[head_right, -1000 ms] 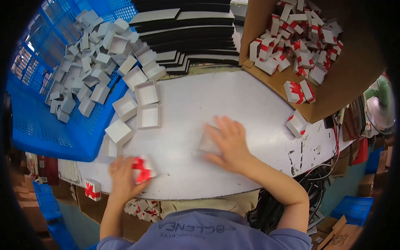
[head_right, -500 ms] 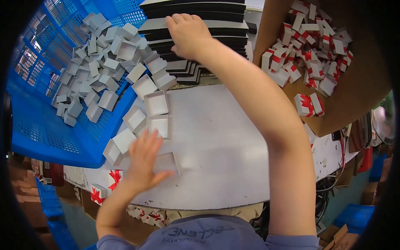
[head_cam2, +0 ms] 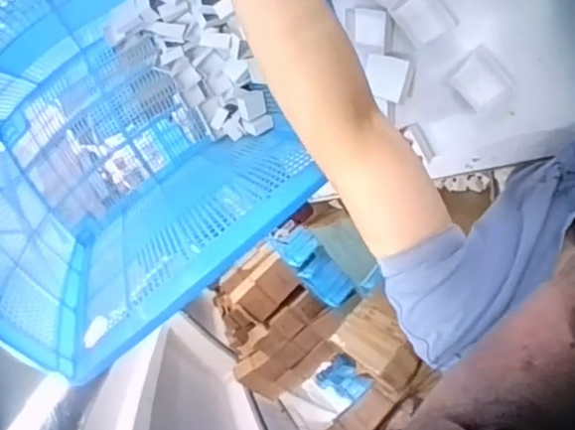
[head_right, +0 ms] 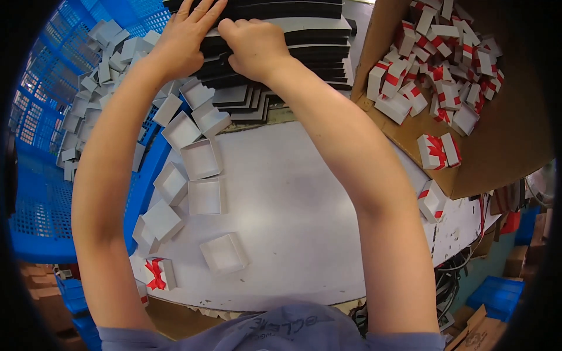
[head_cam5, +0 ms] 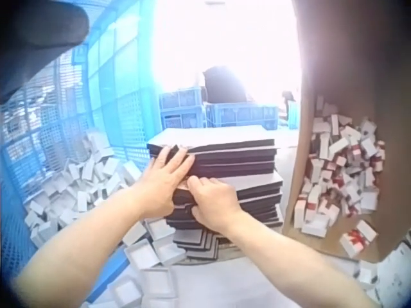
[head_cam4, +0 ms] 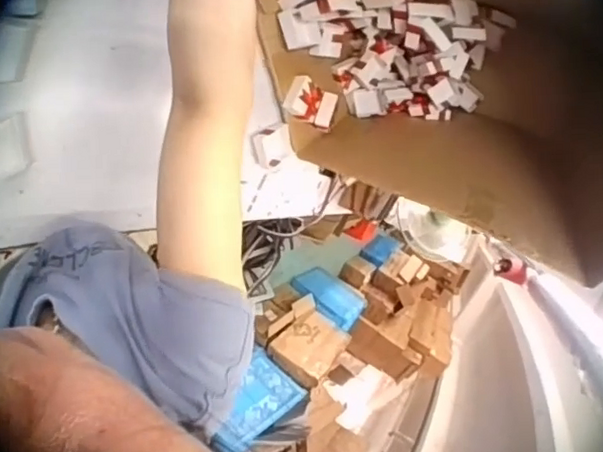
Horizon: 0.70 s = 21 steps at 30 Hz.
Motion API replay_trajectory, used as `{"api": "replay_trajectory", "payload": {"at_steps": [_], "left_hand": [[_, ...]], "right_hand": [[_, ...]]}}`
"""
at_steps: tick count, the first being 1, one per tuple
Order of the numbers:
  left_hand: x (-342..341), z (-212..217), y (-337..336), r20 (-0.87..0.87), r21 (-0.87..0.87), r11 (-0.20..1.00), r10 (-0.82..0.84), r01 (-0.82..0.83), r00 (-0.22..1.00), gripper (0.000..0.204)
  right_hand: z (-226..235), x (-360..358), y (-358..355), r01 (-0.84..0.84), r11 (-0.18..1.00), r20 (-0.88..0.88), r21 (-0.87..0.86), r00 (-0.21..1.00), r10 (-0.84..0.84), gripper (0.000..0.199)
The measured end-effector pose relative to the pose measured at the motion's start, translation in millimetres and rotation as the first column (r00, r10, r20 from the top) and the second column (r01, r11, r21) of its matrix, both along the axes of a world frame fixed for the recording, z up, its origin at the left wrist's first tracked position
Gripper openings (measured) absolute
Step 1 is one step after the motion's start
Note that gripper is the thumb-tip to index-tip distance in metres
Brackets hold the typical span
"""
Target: Packaging small white gift boxes with red bows into grey protective sleeves/boxes.
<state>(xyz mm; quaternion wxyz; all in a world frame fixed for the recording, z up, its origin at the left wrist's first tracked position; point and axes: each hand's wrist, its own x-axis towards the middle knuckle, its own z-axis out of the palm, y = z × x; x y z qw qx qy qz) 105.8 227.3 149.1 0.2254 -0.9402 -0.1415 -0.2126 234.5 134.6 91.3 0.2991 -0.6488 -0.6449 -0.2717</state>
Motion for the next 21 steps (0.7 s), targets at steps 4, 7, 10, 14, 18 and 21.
{"api": "replay_trajectory", "payload": {"at_steps": [4,7,10,14,18,21], "left_hand": [[-22.5,-10.6,25.8,0.233,-0.129,0.738,-0.626,0.662,0.744,0.084],[-8.7,33.1,-35.6,-0.316,-0.251,0.958,0.056,-0.14,0.947,0.087],[-16.0,27.5,-19.8,-0.326,-0.241,0.96,0.056,-0.14,0.944,0.084],[-50.9,-4.7,-6.2,-0.229,-0.36,0.919,-0.255,0.161,0.939,0.077],[-63.8,-49.5,-8.1,-0.175,-0.185,0.981,0.02,-0.053,0.984,0.069],[-99.1,-70.4,-42.6,-0.039,-0.419,0.9,-0.147,0.117,0.988,0.062]], "right_hand": [[4.0,-9.3,-14.6,-0.114,0.992,-0.197,0.058,0.973,0.123,0.03],[10.8,2.6,-36.6,-0.149,0.987,-0.297,-0.063,0.947,0.124,0.032],[14.2,-9.0,-61.2,-0.254,0.964,-0.282,-0.074,0.933,0.224,0.03],[-17.2,-27.2,-116.3,-0.366,0.921,0.069,-0.134,0.924,0.377,0.034],[-78.3,-30.0,-165.1,-0.114,0.937,-0.027,-0.331,0.993,0.112,0.042],[-94.8,-51.2,-184.6,-0.062,0.959,-0.094,-0.276,0.995,0.037,0.047]]}}
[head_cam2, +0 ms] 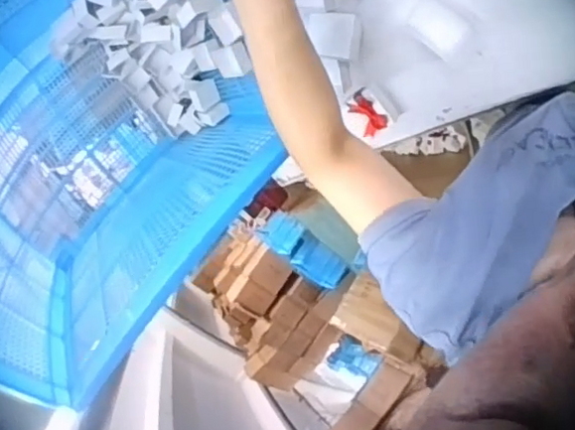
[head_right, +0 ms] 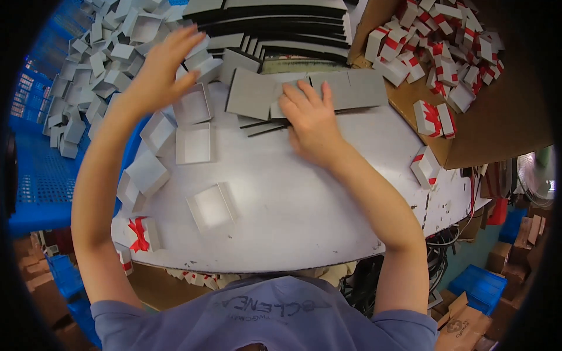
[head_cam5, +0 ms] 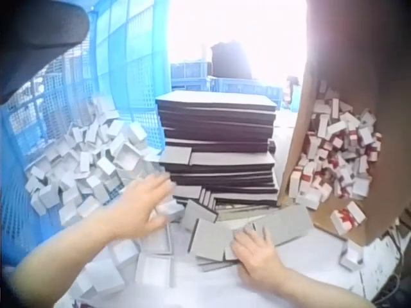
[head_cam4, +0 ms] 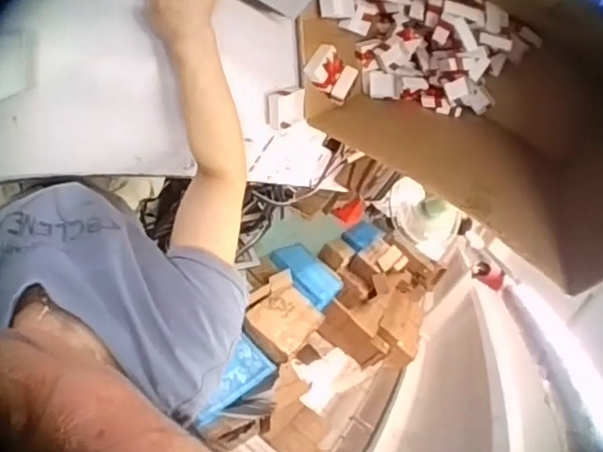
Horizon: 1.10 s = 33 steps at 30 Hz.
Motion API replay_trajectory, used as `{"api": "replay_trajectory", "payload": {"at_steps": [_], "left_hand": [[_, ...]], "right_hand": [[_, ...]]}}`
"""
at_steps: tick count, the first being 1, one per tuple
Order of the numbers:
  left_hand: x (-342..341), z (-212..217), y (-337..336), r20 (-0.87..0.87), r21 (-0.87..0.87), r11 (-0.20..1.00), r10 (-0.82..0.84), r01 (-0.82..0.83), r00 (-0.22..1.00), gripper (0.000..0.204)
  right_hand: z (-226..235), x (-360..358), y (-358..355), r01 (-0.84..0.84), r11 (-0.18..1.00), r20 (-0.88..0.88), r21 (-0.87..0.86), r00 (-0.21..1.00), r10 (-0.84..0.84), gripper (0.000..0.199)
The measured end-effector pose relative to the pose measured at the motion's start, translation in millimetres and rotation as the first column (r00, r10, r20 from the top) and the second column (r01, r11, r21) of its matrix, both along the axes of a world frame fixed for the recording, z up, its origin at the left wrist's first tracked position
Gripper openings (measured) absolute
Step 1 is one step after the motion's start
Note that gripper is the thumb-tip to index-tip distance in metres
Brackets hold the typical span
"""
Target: Packaging small white gift boxes with red bows into grey protective sleeves/boxes.
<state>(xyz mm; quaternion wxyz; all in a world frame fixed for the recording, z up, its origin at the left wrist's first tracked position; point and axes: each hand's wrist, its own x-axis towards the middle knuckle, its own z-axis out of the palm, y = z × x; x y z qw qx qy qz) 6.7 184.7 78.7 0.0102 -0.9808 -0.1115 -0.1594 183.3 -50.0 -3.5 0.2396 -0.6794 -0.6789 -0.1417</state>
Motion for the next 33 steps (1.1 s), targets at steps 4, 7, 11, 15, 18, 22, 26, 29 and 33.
{"api": "replay_trajectory", "payload": {"at_steps": [4,7,11,15,18,22,26,29,33], "left_hand": [[-70.1,-19.7,-80.5,-0.142,-0.206,0.978,-0.052,0.022,0.989,0.075],[-115.4,-26.6,-145.2,-0.257,-0.3,0.954,-0.061,-0.019,0.964,0.08],[-142.9,-76.0,-192.1,-0.3,-0.262,0.959,0.027,-0.11,0.954,0.075],[-128.9,-83.6,-211.3,-0.014,-0.435,0.9,-0.031,0.022,0.999,0.077],[-113.5,-79.1,-219.0,0.203,-0.438,0.885,-0.073,0.157,0.977,0.086],[-84.8,-64.4,-226.5,0.194,-0.593,0.779,-0.105,0.202,0.975,0.096],[-53.1,-70.9,-208.2,-0.133,-0.638,0.768,-0.171,0.048,0.976,0.095],[-44.5,-75.8,-191.2,-0.19,-0.498,0.864,-0.019,-0.08,0.982,0.098],[-48.7,-81.2,-214.8,0.026,-0.574,0.814,-0.091,0.089,0.996,0.099]], "right_hand": [[1.9,5.6,-14.7,-0.099,0.985,-0.265,-0.138,0.962,0.06,0.041],[4.6,19.8,-12.2,-0.24,0.956,-0.622,-0.167,0.778,0.086,0.033],[11.0,18.8,-4.9,-0.347,0.932,-0.752,-0.109,0.642,0.151,0.03],[22.3,1.5,-12.7,-0.26,0.96,-0.559,-0.106,0.814,0.159,0.027],[35.4,-19.1,-37.2,-0.22,0.969,-0.013,0.109,0.975,0.223,0.028],[19.4,-29.6,-82.7,-0.223,0.958,0.146,0.182,0.969,0.198,0.037],[-7.7,-33.3,-119.2,-0.167,0.986,-0.123,-0.002,0.979,0.165,0.037],[-4.2,-30.9,-141.8,-0.047,0.998,-0.251,0.041,0.966,0.056,0.039],[16.9,-54.7,-149.5,0.002,0.983,-0.15,0.184,0.988,0.026,0.029]]}}
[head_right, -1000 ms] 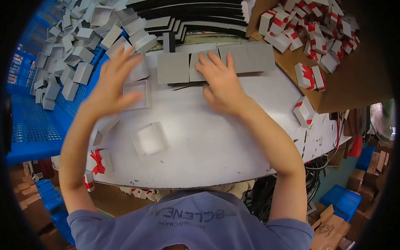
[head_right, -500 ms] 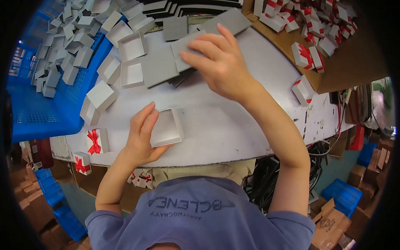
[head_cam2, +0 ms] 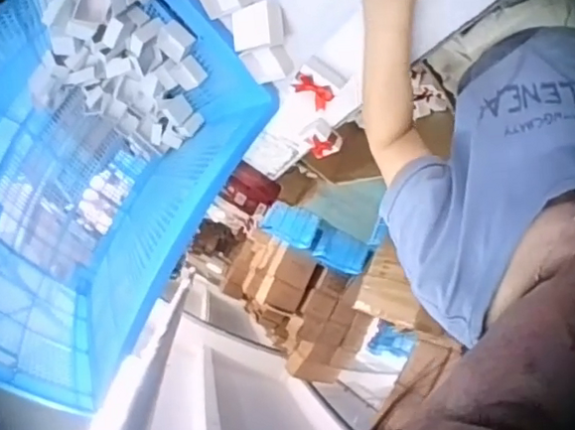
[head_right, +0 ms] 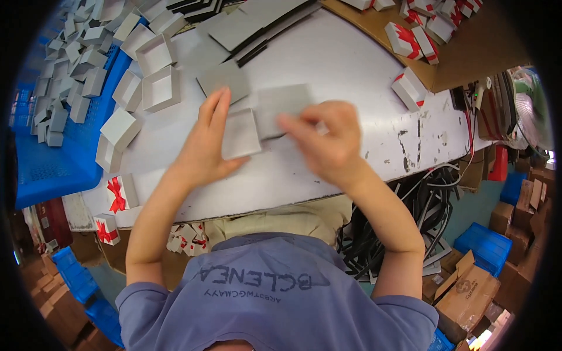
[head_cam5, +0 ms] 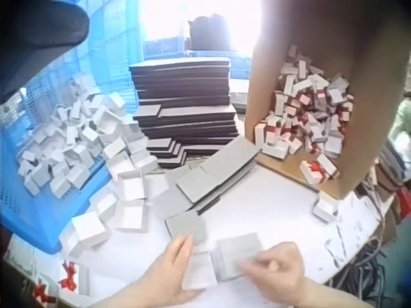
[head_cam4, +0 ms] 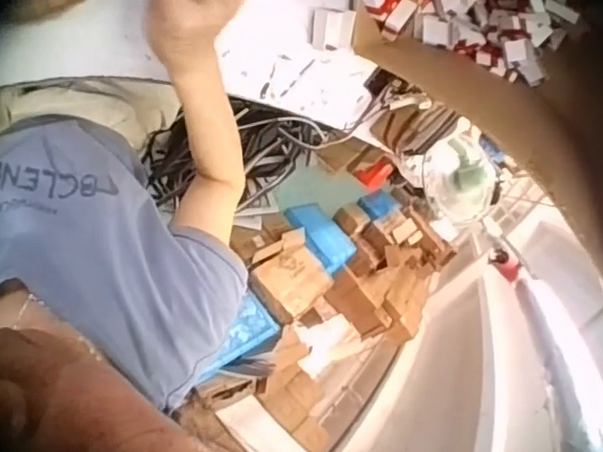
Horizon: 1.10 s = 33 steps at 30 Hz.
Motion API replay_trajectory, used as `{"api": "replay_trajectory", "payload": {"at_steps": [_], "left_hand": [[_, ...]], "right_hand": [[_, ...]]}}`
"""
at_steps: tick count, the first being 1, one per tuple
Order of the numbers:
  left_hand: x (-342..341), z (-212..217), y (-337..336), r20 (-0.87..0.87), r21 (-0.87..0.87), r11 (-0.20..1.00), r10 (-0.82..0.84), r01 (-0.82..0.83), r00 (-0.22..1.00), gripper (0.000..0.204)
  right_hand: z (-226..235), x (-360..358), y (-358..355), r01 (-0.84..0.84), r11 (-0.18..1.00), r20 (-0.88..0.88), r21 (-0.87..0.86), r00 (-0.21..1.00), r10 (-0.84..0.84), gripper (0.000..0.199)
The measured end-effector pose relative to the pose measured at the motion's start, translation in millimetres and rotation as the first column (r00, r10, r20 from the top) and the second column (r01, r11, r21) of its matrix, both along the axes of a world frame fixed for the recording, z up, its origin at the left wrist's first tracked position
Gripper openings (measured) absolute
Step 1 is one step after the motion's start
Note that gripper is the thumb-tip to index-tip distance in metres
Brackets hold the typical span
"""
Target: Packaging small white gift boxes with red bows into grey protective sleeves/boxes.
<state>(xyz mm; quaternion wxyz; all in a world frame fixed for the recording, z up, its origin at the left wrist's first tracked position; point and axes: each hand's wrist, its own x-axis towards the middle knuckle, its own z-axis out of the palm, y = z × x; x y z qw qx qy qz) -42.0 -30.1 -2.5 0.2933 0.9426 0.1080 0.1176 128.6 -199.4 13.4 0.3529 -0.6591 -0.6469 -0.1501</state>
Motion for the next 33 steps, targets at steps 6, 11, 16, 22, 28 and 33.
{"api": "replay_trajectory", "payload": {"at_steps": [6,11,16,22,28,33], "left_hand": [[-10.2,-17.6,-40.9,0.177,-0.175,0.983,-0.023,0.055,0.984,0.102],[-46.7,-14.4,-24.3,0.126,0.195,0.949,-0.274,0.247,0.954,0.069],[-59.0,9.1,-21.8,-0.075,0.245,0.929,-0.265,0.275,0.961,0.052],[-48.9,-23.4,-24.9,0.19,-0.049,0.982,-0.17,0.183,0.967,0.079],[-27.6,-35.9,-23.6,0.37,-0.261,0.921,-0.181,0.289,0.911,0.122],[-31.9,-17.7,-21.2,0.177,-0.071,0.973,-0.204,0.219,0.963,0.095]], "right_hand": [[-14.2,-32.0,5.2,-0.392,0.88,0.015,-0.269,0.912,0.41,0.027],[2.2,28.2,-19.9,-0.147,0.964,-0.195,-0.222,0.975,0.104,0.02],[-38.0,143.3,-105.8,0.795,0.579,0.45,-0.18,0.59,-0.67,0.028],[16.1,18.1,-16.2,-0.322,0.941,-0.987,-0.107,0.15,-0.061,0.027],[-18.7,-5.0,37.0,-0.424,0.811,-0.843,-0.403,0.517,-0.149,0.025],[-9.9,-41.9,24.5,-0.223,0.903,-0.489,-0.369,0.872,0.015,0.019]]}}
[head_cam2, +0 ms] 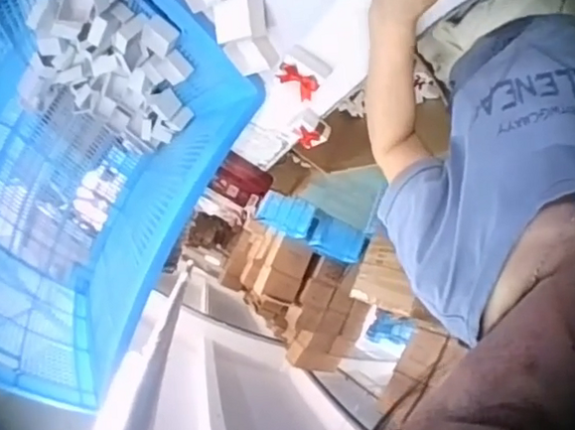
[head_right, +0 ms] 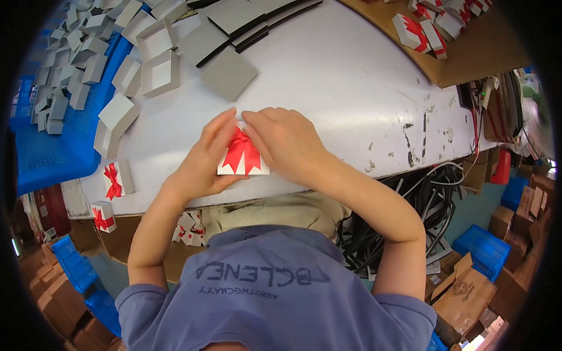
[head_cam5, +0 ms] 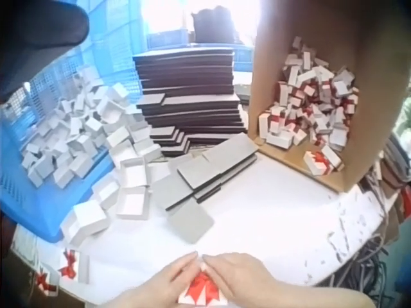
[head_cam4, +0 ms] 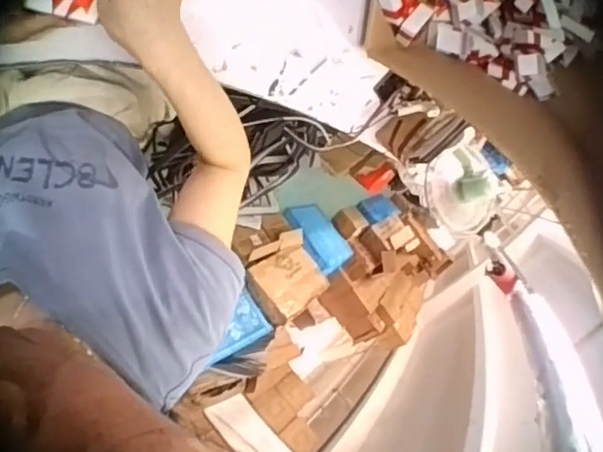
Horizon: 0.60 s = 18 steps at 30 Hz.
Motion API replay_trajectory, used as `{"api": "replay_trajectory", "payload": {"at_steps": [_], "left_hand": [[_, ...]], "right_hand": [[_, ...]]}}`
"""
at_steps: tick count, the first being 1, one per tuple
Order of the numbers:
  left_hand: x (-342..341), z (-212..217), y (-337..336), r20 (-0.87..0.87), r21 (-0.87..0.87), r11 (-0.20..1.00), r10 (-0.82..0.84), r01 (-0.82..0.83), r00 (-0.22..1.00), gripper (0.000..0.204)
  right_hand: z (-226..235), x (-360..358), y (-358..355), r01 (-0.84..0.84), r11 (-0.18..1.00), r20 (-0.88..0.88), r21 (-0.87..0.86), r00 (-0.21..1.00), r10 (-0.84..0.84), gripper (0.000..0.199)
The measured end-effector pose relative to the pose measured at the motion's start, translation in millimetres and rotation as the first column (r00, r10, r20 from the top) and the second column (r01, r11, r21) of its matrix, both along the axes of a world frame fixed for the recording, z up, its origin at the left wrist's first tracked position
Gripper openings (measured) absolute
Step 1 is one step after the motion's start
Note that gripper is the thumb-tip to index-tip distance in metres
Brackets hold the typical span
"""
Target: Packaging small white gift boxes with red bows into grey protective sleeves/boxes.
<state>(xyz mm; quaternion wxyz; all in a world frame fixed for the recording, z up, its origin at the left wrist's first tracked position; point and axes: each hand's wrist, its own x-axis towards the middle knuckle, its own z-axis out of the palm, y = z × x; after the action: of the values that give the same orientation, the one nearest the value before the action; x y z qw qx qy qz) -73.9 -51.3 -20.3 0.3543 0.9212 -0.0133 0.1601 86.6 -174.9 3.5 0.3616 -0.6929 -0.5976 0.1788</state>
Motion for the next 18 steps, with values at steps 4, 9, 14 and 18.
{"api": "replay_trajectory", "payload": {"at_steps": [4,9,14,18], "left_hand": [[-8.2,-1.6,-10.9,-0.007,0.196,0.972,0.13,-0.126,0.991,0.082],[-45.9,31.3,-9.3,-0.236,0.375,0.902,0.317,-0.215,0.919,0.087],[-69.2,73.1,19.4,-0.275,0.544,0.727,0.627,-0.42,0.729,0.082],[-26.8,42.0,70.6,-0.017,0.655,0.526,0.728,-0.543,0.685,0.069]], "right_hand": [[-20.8,-10.4,-5.8,-0.004,0.988,0.236,0.151,0.971,-0.032,0.032],[-13.0,6.1,15.2,-0.15,0.968,0.313,0.202,0.946,0.082,0.036],[-11.2,30.6,63.5,-0.066,0.947,0.508,0.316,0.855,-0.109,0.031],[-21.9,30.4,70.8,-0.114,0.964,0.581,0.239,0.812,-0.047,0.027]]}}
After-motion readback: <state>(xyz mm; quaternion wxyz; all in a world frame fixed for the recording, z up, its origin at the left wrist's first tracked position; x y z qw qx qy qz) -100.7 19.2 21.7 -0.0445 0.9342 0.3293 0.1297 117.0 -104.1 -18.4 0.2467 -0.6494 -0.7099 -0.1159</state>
